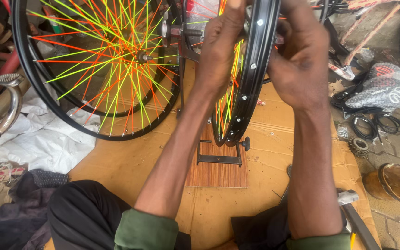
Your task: The person sits on the floor and works on a bicycle wheel mounted on a truing stand. They rotate the wheel, adjust the spokes with their fingers, and use a spoke wrench to tighten or loosen the nipples. The person also uses pliers to adjust the stand and continues to fine-tune the wheel alignment.
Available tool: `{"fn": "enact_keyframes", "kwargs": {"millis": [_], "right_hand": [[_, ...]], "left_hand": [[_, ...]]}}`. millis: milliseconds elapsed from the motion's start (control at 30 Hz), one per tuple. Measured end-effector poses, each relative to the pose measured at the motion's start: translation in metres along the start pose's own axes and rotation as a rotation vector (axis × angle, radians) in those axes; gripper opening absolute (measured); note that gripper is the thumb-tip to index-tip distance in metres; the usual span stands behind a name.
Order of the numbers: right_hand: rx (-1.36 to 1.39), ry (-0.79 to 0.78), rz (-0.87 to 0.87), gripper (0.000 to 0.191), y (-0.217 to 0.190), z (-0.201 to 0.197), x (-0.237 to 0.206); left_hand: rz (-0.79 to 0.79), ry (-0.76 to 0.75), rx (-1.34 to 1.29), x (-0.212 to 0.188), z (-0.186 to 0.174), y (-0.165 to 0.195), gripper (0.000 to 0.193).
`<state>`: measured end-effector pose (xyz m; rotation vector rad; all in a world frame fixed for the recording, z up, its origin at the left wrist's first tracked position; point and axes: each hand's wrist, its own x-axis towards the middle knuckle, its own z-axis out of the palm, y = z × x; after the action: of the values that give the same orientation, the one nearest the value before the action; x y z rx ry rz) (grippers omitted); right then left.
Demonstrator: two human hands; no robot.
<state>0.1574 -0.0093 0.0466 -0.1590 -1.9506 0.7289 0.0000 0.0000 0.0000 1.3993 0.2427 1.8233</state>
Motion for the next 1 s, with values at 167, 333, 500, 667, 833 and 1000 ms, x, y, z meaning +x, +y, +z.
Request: {"fn": "enact_keyframes", "kwargs": {"millis": [167,333,500,667,833,1000], "right_hand": [[-0.049,-0.002,0.159,0.039,0.000,0.002,0.009],[0.171,0.079,0.149,0.038,0.005,0.012,0.013],[0.124,0.109,0.171,0.033,0.020,0.017,0.013],[0.271,0.200,0.064,0.032,0.035,0.023,0.005],[0.275,0.470,-0.012,0.030,0.046,0.039,0.012],[0.227,0.489,-0.015,0.021,0.037,0.044,-0.014]], "left_hand": [[-0.012,0.046,0.155,0.000,-0.002,-0.006,0.055],[0.302,0.307,0.737,-0.052,0.013,0.015,0.037],[0.167,0.133,0.852,-0.109,0.045,0.047,0.033],[0.168,0.174,0.830,-0.100,0.054,0.051,0.024],[0.240,0.275,0.917,-0.074,0.059,0.054,0.029],[0.346,0.382,0.944,-0.043,0.064,0.054,0.031]]}}
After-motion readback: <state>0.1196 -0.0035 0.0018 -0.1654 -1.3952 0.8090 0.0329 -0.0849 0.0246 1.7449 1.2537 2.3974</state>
